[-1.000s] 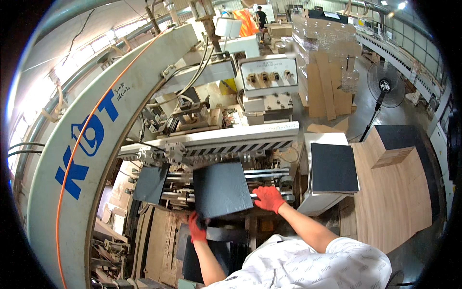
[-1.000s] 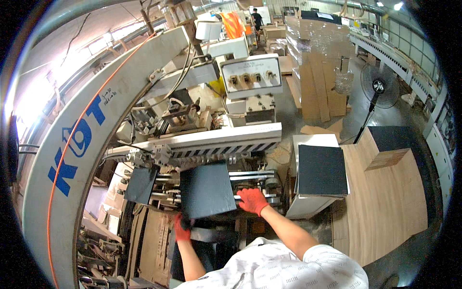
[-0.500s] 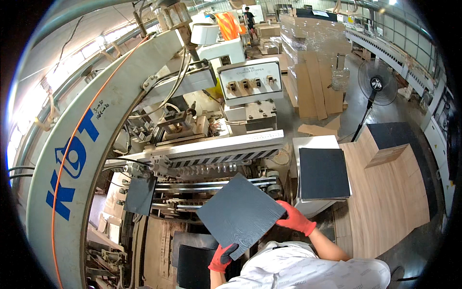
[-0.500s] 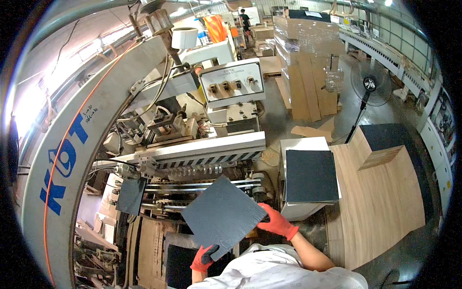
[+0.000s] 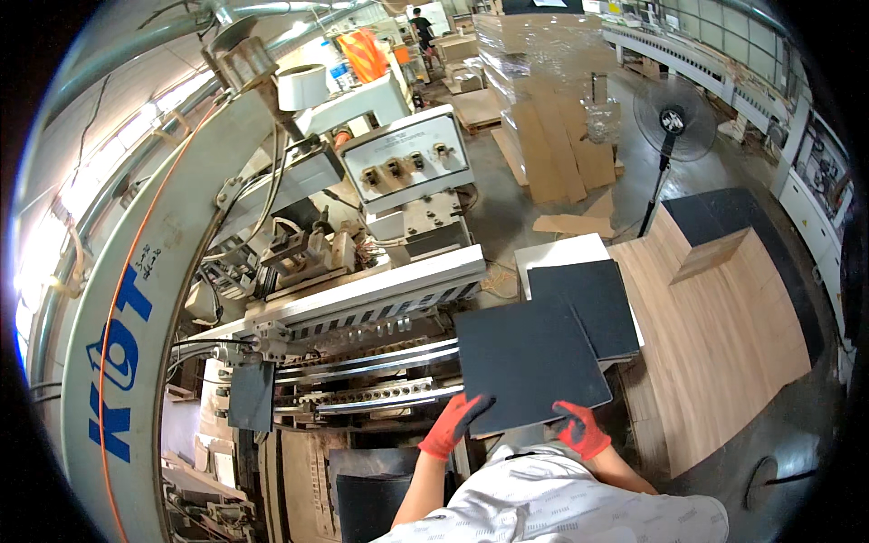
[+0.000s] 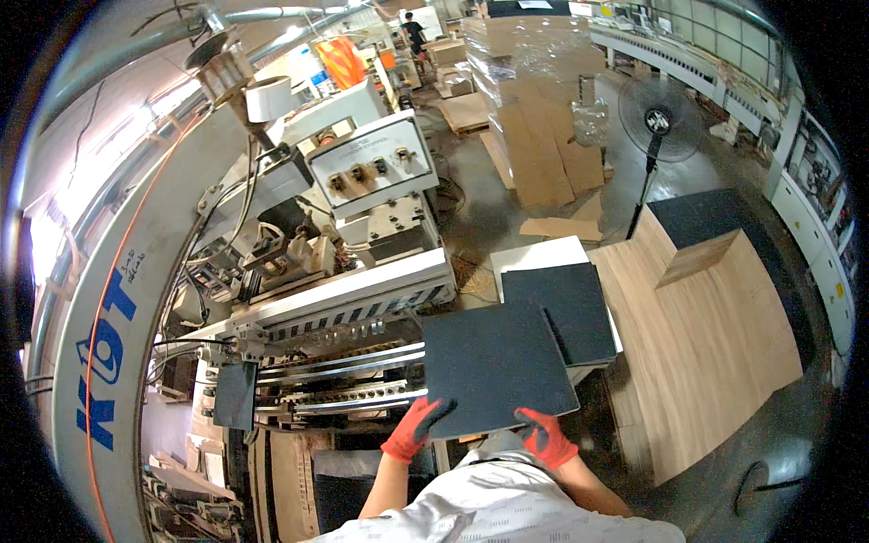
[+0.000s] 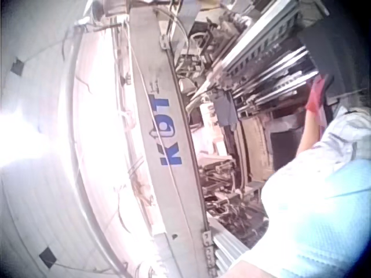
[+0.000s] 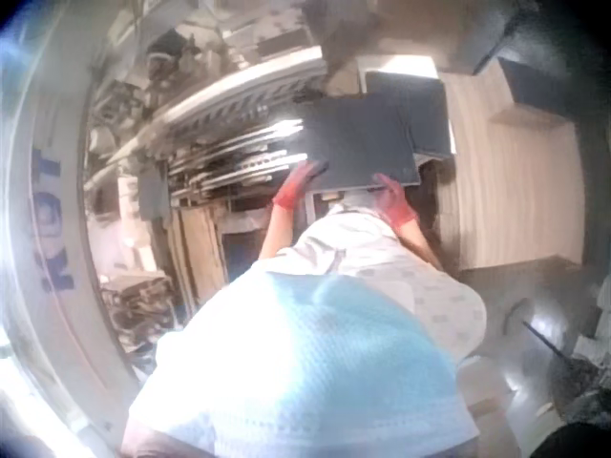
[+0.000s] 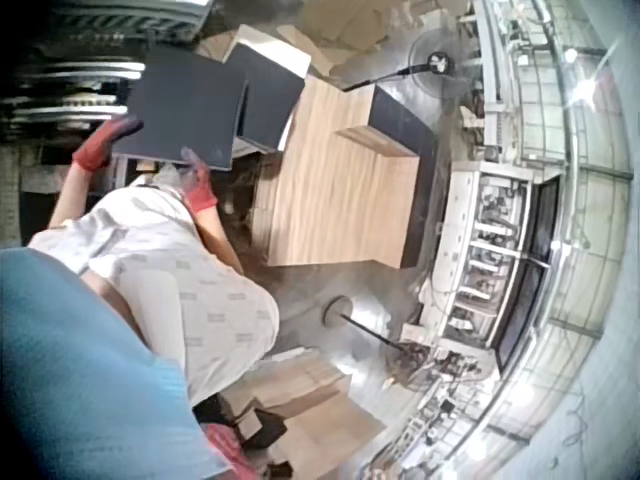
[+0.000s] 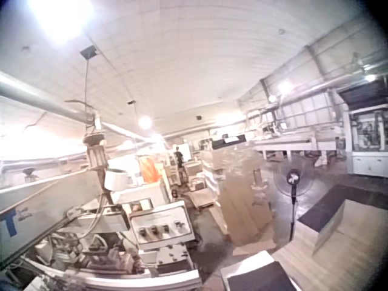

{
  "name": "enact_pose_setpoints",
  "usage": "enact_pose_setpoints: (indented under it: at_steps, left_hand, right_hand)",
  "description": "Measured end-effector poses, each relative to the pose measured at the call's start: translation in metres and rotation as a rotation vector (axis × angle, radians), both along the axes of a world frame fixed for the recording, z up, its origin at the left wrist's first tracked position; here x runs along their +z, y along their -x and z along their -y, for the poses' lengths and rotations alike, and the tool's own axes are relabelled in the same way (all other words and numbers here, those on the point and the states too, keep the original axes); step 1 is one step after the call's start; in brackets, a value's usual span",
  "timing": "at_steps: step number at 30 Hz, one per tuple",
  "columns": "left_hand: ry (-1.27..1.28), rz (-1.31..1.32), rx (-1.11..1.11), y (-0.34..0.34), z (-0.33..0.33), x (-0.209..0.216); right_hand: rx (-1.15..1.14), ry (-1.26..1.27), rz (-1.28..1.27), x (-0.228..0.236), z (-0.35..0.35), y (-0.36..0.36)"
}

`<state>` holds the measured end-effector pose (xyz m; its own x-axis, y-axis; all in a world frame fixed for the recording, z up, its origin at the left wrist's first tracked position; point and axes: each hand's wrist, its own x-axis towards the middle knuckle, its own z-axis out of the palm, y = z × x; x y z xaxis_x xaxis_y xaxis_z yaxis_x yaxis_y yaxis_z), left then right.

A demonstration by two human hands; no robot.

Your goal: The person, wearing red gloves, picks up dark wood panels from a stack and feeds them one by one into an industrial woodworking machine for processing, then places them onto another stack.

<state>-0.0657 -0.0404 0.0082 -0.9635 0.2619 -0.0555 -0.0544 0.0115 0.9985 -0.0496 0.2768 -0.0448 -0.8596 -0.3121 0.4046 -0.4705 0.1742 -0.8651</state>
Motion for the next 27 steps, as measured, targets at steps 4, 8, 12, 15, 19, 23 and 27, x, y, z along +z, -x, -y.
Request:
enact_pose_setpoints:
  at_steps: [4, 8, 12, 15, 19, 23, 27]
  left_hand:
    - [0.577, -0.248, 0.458, 0.032, -0.038, 0.017]
    - [0.889, -0.33, 0.445, 0.036, -0.019, -0.023]
    - [1.164, -0.452, 0.267, 0.033, -0.009, -0.039]
    - [1.134, -0.424, 0.196, 0.033, -0.006, -0.037]
    - [1.151, -0.417, 0.191, 0.032, -0.005, -0.042]
    - [1.17, -0.407, 0.191, 0.035, -0.006, -0.043]
    - [1.166, -0.379, 0.185, 0.039, -0.006, -0.039]
  right_hand:
    - [-0.203, -0.06, -0.032, -0.018, -0.027, -0.003]
    - [-0.322, -0.121, 0.066, -0.042, -0.063, -0.001]
    - [-0.462, -0.108, -0.076, -0.05, -0.074, 0.009]
    - [-0.513, 0.145, 0.298, -0.066, -0.058, 0.013]
    - [-0.888, 1.092, 1.057, -0.051, -0.031, 0.048]
    - [-1.188, 1.077, 0.683, -0.053, 0.003, 0.077]
    - [-1.483, 0.806, 0.572, -0.026, 0.02, 0.111]
